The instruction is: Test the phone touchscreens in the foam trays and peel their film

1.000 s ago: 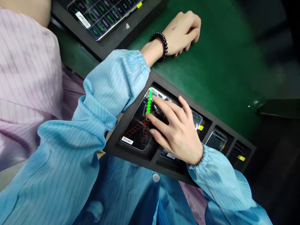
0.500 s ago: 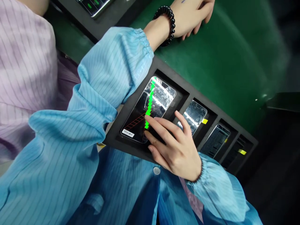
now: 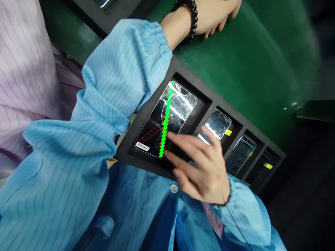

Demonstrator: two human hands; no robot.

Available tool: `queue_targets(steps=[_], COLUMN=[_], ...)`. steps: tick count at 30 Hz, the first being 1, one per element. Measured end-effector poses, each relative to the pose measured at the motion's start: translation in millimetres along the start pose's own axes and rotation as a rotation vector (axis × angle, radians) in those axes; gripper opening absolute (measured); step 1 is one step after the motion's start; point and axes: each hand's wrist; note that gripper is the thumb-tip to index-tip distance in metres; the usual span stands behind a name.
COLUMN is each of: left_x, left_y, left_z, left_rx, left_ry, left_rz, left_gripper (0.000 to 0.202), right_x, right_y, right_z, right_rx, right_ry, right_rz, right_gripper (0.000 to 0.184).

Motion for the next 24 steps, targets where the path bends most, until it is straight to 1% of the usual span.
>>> queue_targets(steps=[3, 5, 6, 9, 12, 17, 21, 24], left_x=[-0.5, -1.9, -2.9, -6.2, -8.1, -7.8, -8.7, -9.6], left_y=[-2.0, -2.5, -2.5, -1.6, -0.4, -0.4, -0.5, 0.0], left_z=[3.1, 5.1, 6.2, 9.6, 12.5, 13.8, 14.8, 15.4], left_rx=[-0.016, -0.032, -0.03, -0.008, 0.003, 0.019, 0.017, 0.011], left_ry=[-0.023, -0.05, -0.053, -0.045, -0.046, -0.079, -0.109, -0.119], left_rz=[0.04, 0.056, 0.065, 0.066, 0.067, 0.081, 0.109, 0.117], left_gripper=[0.03, 0.029, 0.029, 0.03, 0.032, 0.033, 0.031, 0.03], right_x=[8.2, 12.7, 14.3, 16.4, 16.6, 10.6, -4.1, -10.8], right_y=[3.3, 1.8, 0.2, -4.7, -5.3, 5.5, 16.7, 16.6], right_z=[26.0, 40.9, 46.4, 53.4, 49.7, 40.6, 41.5, 42.5], right_rx=[-0.187, -0.281, -0.302, -0.296, -0.276, -0.268, -0.297, -0.325], right_ry=[-0.197, -0.302, -0.33, -0.352, -0.346, -0.326, -0.363, -0.367], right_rz=[0.127, 0.166, 0.165, 0.144, 0.143, 0.161, 0.191, 0.188], right_gripper=[0.033, 0.034, 0.034, 0.036, 0.036, 0.037, 0.035, 0.033])
Point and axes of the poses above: each hand's wrist, its own x-axis towards the middle knuckle, its own y-axis out of the back of the hand, z = x × y, and after that the axes turned 2 degrees about -x, right-handed
